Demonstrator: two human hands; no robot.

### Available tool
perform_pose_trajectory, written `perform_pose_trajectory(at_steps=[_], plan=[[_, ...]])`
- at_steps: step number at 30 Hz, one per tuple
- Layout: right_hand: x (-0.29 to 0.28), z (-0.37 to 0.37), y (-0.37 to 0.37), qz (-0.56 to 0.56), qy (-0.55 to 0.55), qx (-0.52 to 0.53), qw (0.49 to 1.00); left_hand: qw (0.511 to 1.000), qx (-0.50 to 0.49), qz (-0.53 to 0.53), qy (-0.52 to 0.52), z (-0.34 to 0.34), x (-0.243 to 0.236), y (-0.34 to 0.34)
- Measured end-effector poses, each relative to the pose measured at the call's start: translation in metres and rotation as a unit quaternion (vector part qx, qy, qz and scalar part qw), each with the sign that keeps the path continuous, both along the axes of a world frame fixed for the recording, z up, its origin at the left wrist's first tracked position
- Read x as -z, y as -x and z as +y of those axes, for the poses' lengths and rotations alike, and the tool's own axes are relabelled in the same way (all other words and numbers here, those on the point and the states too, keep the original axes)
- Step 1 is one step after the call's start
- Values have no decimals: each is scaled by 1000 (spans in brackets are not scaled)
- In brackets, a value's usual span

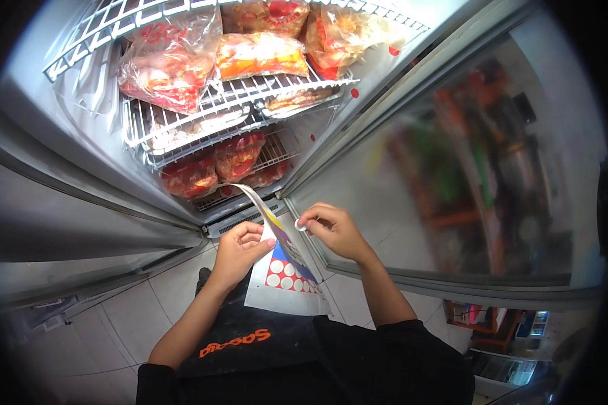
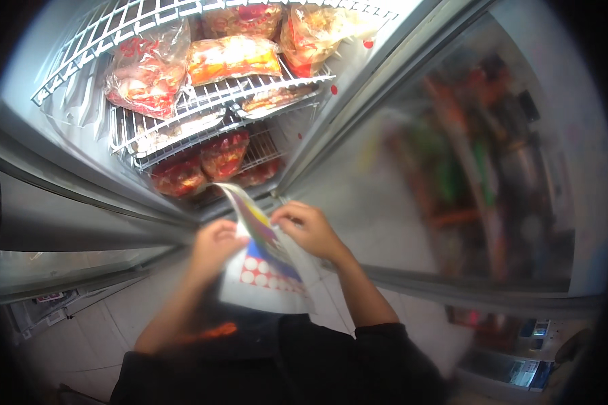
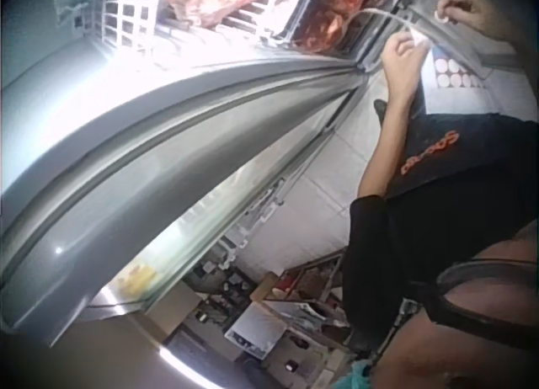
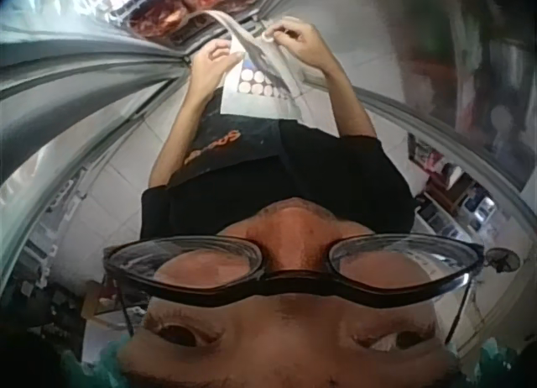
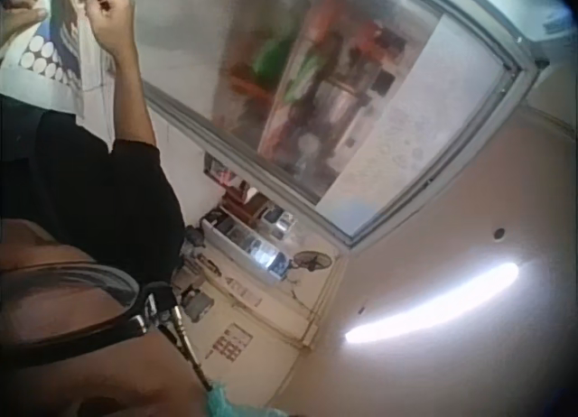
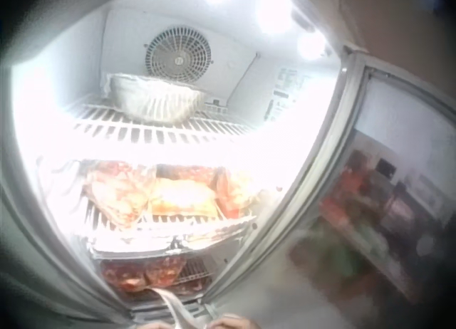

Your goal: The person peels stickers from a large sheet and applies them to the interior shelves and door frame of a refrigerator, then closes the door and presses on the top shelf items.

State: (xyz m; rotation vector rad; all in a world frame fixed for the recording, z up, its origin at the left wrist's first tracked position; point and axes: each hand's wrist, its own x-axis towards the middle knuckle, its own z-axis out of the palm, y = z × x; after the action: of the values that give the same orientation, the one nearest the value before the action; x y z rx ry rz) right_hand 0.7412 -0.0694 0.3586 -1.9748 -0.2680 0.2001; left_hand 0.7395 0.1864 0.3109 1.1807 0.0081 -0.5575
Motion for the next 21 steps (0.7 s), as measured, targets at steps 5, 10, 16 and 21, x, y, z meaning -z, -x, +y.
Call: perform_pose_trajectory(at_steps=[5,10,16,21], plan=[[-60,-11,-20,-18,46,40,998,1000,1,-1,-7,21,-3,-1],[-115,-29,-56,-250,203,90,943,1000,-8,-3,30,36,-4,2],[-172,-48,-139,-410,379,103,823,999,-6,-17,33,52,4,6],[-194,-75,-203,-380,535,88,749,997,-15,-5,72,60,7,10]])
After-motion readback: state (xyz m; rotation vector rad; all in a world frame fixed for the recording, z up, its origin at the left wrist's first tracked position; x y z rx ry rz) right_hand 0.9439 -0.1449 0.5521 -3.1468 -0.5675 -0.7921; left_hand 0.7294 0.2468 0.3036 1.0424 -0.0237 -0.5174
